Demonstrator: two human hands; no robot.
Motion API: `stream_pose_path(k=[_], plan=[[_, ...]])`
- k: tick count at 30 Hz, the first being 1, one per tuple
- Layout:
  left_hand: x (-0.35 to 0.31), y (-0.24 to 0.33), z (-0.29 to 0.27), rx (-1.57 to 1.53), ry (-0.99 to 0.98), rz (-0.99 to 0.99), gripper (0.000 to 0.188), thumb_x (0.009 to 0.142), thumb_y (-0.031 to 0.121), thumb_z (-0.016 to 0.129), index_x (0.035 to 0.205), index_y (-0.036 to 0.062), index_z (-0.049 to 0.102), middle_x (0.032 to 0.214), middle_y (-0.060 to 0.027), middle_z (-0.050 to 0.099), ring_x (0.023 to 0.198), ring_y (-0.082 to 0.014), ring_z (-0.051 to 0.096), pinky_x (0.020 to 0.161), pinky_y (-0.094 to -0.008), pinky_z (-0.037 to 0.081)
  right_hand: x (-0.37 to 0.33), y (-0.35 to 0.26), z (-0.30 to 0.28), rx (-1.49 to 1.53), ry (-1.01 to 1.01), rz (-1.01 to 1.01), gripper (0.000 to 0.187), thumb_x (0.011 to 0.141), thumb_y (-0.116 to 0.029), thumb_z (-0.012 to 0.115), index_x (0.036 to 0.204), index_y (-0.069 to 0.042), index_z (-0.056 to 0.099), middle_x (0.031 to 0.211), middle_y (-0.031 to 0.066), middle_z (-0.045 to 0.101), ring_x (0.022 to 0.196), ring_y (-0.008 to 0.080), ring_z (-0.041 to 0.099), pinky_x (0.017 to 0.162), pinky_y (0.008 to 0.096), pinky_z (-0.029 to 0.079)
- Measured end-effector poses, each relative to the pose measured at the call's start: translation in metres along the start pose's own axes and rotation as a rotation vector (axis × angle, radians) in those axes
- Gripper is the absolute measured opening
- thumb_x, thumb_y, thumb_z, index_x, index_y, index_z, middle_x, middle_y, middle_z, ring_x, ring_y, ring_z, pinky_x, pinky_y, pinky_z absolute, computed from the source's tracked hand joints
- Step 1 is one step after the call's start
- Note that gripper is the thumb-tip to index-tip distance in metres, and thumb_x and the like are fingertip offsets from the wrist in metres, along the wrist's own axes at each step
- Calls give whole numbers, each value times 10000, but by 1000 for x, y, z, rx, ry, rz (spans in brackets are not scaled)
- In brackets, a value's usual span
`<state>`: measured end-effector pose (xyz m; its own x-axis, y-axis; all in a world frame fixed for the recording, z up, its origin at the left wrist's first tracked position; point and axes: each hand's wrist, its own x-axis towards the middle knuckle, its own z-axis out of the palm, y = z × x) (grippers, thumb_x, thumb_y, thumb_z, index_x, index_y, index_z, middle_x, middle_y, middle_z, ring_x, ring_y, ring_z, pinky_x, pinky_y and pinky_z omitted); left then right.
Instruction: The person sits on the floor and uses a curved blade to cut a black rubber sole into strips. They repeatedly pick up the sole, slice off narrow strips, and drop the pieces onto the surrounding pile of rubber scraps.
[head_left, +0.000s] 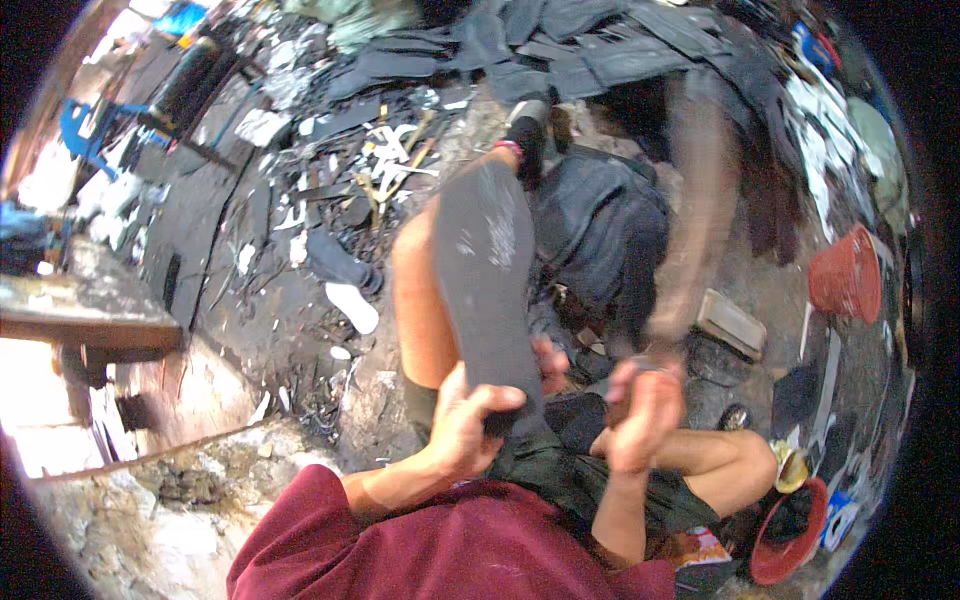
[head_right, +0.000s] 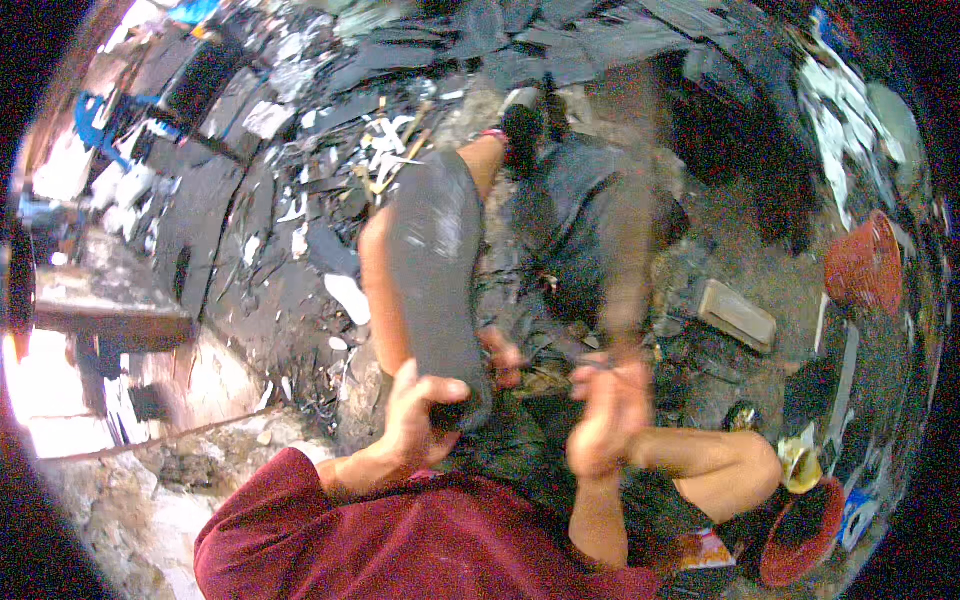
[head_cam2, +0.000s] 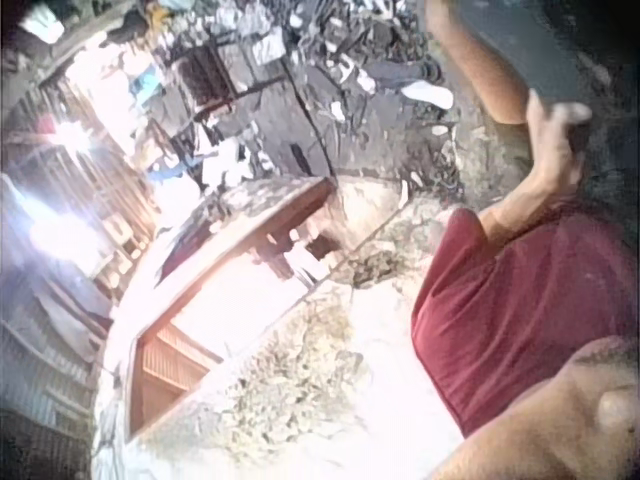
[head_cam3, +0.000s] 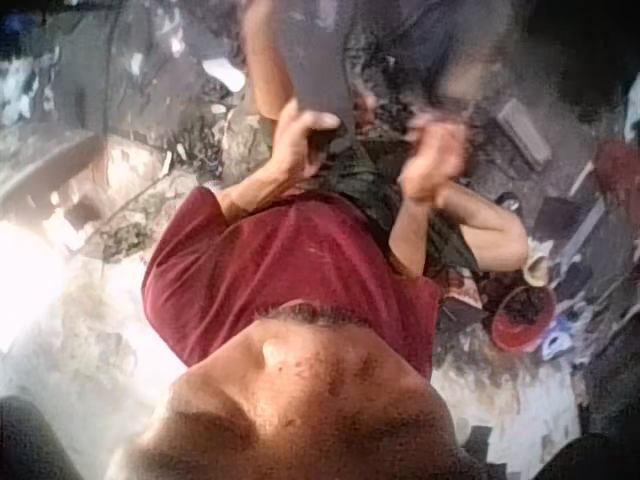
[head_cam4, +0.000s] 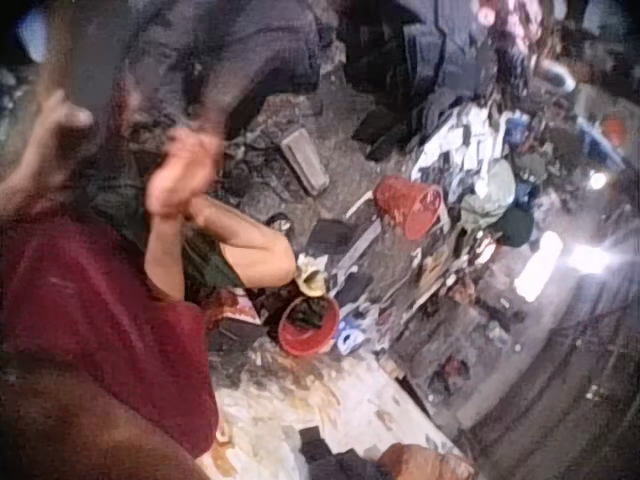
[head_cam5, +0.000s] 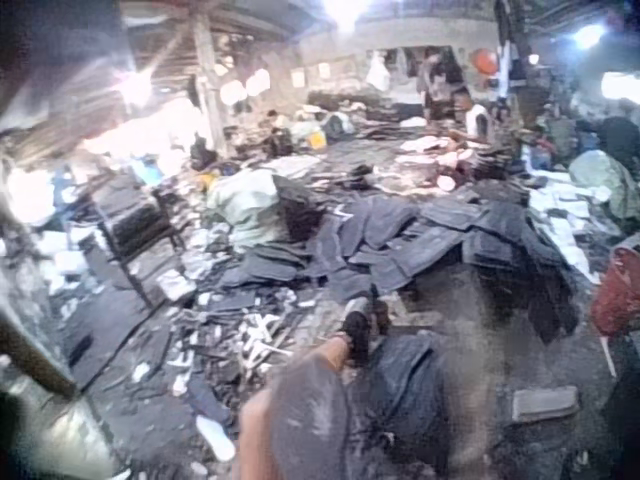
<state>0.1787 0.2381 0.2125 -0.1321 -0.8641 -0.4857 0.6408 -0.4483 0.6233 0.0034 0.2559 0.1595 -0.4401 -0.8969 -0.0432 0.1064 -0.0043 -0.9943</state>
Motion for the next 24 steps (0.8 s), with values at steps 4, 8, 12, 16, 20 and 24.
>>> stream_pose_path(k=[4, 8, 12, 16, 20, 24], plan=[[3, 48, -70, -105, 344, 768, 801, 707, 9, 566, 1476, 24, 342, 1234, -160, 565, 957, -257, 637, 863, -400, 538, 74, 17, -40, -66, 359, 154, 332, 1032, -355, 471, 1226, -91, 526, 853, 30, 566, 626, 104, 496, 543, 267, 447], [63, 50, -271, 332, 1040, 939, 858, 733, 107, 674, 1519, 58, 333, 1225, -146, 559, 1005, -244, 590, 909, -382, 492, 118, 88, -68, -99, 331, 375, 389, 942, -204, 625, 1307, -106, 538, 832, 18, 547, 605, 104, 498, 520, 266, 430], [107, 4, -405, 844, 1816, 127, 913, 661, 227, 811, 1489, 195, 428, 1304, -195, 521, 1188, -356, 500, 1004, -480, 431, 138, 186, -92, -391, 268, 461, 311, 858, -126, 700, 1143, -64, 592, 812, 28, 565, 615, 144, 538, 531, 295, 451], [142, -10, -421, 796, 1746, -97, 926, 661, 253, 826, 1491, 246, 416, 1346, -178, 502, 1261, -379, 457, 1049, -501, 409, 137, 243, -114, -640, 188, 232, 535, 722, -216, 877, 1086, 23, 565, 1034, 109, 613, 910, 210, 587, 833, 352, 483], [135, -16, -436, 820, 1759, -164, 895, 662, 369, 864, 1456, 233, 474, 1354, -210, 538, 1267, -385, 493, 1072, -479, 402, 106, 234, -60, -1030, 117, 174, 712, 672, -324, 902, 1191, 1, 539, 1140, 152, 599, 989, 309, 578, 856, 429, 466], [139, -26, -411, 970, 1873, 368, 728, 737, 350, 826, 1385, 167, 550, 1382, -214, 523, 1316, -369, 459, 1104, -484, 358, 104, 232, -44, -1105, 141, 142, 652, 690, -329, 866, 1156, 5, 556, 1134, 194, 628, 1094, 367, 593, 921, 472, 452]])
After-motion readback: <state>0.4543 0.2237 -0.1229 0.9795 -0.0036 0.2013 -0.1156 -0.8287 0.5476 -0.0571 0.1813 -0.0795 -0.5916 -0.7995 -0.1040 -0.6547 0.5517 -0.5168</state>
